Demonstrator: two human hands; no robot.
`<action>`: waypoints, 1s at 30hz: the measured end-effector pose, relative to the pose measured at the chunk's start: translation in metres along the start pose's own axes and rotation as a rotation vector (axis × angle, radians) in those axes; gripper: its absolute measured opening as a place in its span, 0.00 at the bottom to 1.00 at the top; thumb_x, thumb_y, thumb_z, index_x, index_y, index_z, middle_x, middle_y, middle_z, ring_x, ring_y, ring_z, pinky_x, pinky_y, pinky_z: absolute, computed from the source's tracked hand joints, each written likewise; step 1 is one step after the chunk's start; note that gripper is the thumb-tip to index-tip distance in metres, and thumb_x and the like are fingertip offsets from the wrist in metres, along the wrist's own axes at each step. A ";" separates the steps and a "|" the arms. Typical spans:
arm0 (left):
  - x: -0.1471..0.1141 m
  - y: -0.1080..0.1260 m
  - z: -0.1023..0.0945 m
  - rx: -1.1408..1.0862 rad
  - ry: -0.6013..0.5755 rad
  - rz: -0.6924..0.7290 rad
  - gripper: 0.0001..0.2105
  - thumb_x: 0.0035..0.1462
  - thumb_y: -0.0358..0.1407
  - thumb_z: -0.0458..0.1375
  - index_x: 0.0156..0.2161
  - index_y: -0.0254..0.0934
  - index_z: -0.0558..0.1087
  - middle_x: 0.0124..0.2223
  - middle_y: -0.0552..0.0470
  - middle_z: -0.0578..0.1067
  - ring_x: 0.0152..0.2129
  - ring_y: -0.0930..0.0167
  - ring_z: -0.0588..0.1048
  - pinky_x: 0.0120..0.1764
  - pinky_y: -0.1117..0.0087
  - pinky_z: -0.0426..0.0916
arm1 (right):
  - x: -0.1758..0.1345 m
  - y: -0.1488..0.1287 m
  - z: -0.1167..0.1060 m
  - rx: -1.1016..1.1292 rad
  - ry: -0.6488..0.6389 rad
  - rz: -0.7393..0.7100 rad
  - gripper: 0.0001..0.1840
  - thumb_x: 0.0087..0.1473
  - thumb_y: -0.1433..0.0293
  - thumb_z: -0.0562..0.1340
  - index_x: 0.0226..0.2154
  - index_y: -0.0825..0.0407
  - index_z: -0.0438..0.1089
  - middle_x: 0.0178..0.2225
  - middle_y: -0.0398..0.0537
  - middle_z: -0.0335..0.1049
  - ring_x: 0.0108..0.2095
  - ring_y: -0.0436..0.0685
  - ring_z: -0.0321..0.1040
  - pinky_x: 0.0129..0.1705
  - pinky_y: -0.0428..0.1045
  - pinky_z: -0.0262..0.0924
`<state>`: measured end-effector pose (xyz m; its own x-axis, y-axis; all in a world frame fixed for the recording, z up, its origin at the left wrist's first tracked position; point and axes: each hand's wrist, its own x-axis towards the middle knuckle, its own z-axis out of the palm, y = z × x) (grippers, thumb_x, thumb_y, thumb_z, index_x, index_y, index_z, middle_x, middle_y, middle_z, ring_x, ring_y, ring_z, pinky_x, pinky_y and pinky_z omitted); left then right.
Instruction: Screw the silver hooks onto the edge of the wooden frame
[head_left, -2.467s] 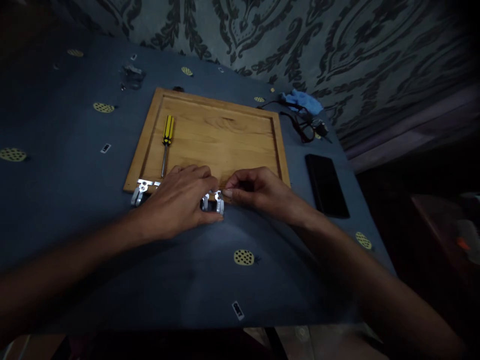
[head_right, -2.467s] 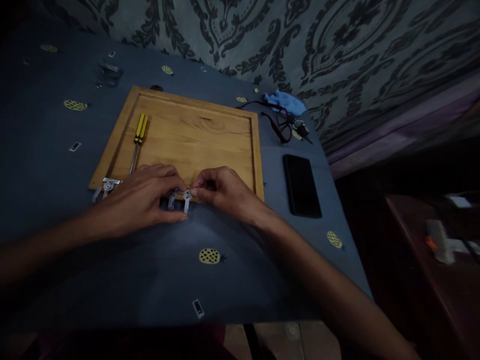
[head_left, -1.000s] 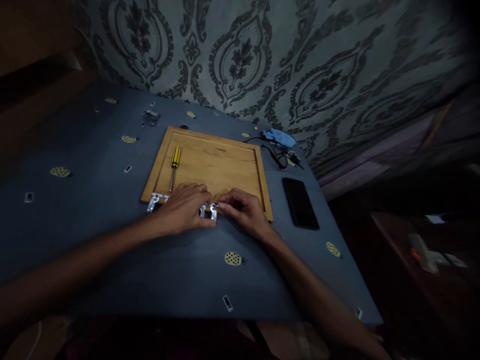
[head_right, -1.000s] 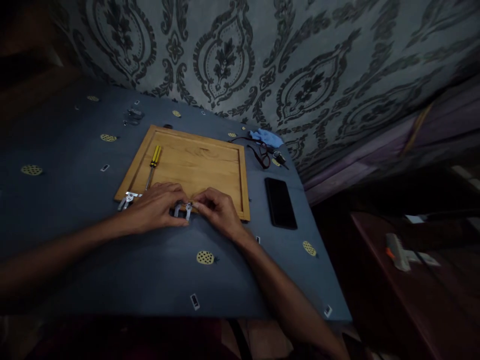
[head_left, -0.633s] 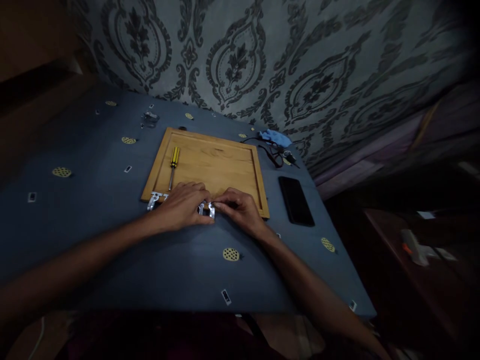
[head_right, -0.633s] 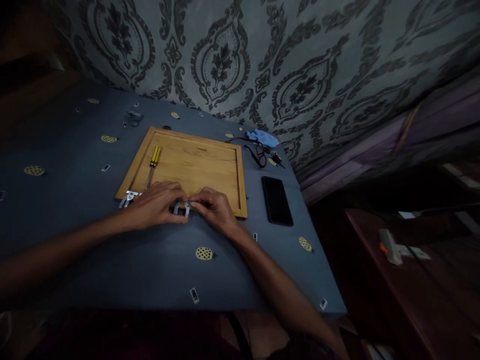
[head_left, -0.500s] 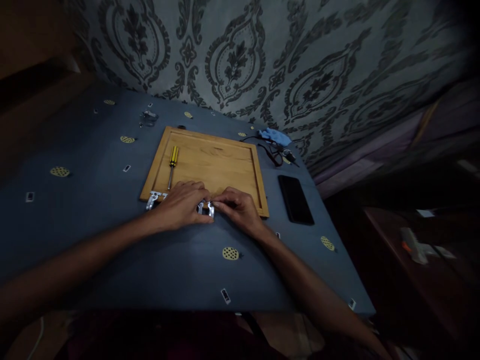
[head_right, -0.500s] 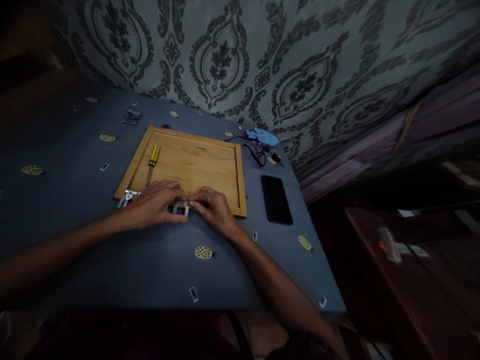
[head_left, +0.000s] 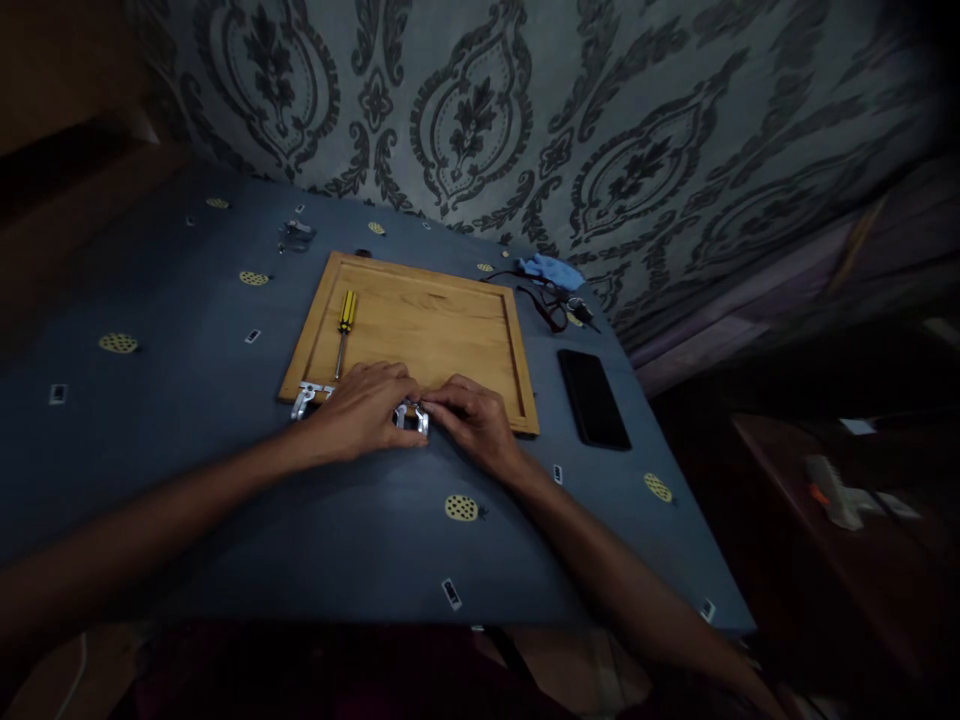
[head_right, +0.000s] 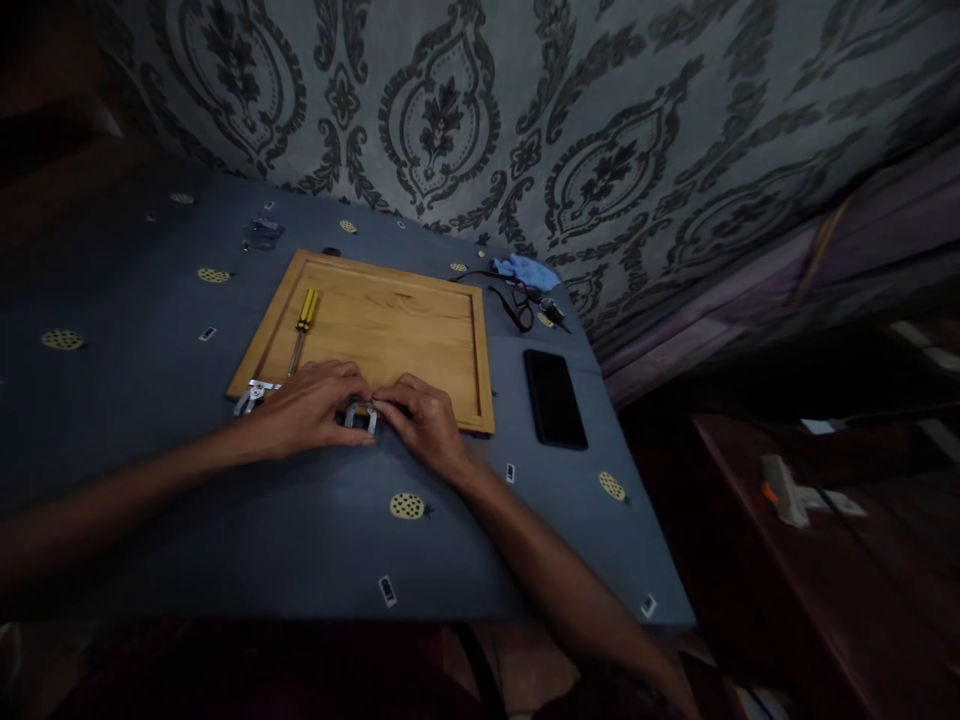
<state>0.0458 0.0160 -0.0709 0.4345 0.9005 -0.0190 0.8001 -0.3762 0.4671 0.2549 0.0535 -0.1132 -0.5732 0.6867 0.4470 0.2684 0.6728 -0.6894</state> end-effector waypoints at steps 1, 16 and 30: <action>0.000 0.001 -0.001 -0.001 -0.002 -0.003 0.18 0.54 0.46 0.70 0.46 0.40 0.76 0.45 0.50 0.76 0.45 0.60 0.74 0.48 0.60 0.64 | 0.000 0.000 -0.001 0.005 -0.007 -0.001 0.08 0.64 0.65 0.64 0.38 0.48 0.80 0.31 0.46 0.75 0.32 0.53 0.73 0.35 0.49 0.67; 0.000 0.004 -0.005 -0.007 -0.035 -0.028 0.17 0.55 0.46 0.68 0.45 0.38 0.75 0.45 0.49 0.76 0.46 0.60 0.74 0.49 0.59 0.64 | 0.003 -0.003 -0.014 0.032 -0.056 0.063 0.07 0.61 0.63 0.67 0.36 0.49 0.79 0.33 0.46 0.73 0.30 0.51 0.68 0.31 0.47 0.64; 0.000 0.004 -0.006 -0.007 -0.041 -0.039 0.17 0.56 0.46 0.68 0.45 0.38 0.76 0.46 0.49 0.76 0.46 0.60 0.73 0.49 0.59 0.64 | 0.002 -0.004 -0.011 0.061 -0.041 0.076 0.07 0.62 0.65 0.67 0.35 0.49 0.79 0.33 0.46 0.74 0.34 0.52 0.71 0.34 0.48 0.65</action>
<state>0.0469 0.0158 -0.0641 0.4199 0.9046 -0.0739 0.8138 -0.3392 0.4719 0.2614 0.0547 -0.1032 -0.5846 0.7223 0.3696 0.2654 0.6007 -0.7542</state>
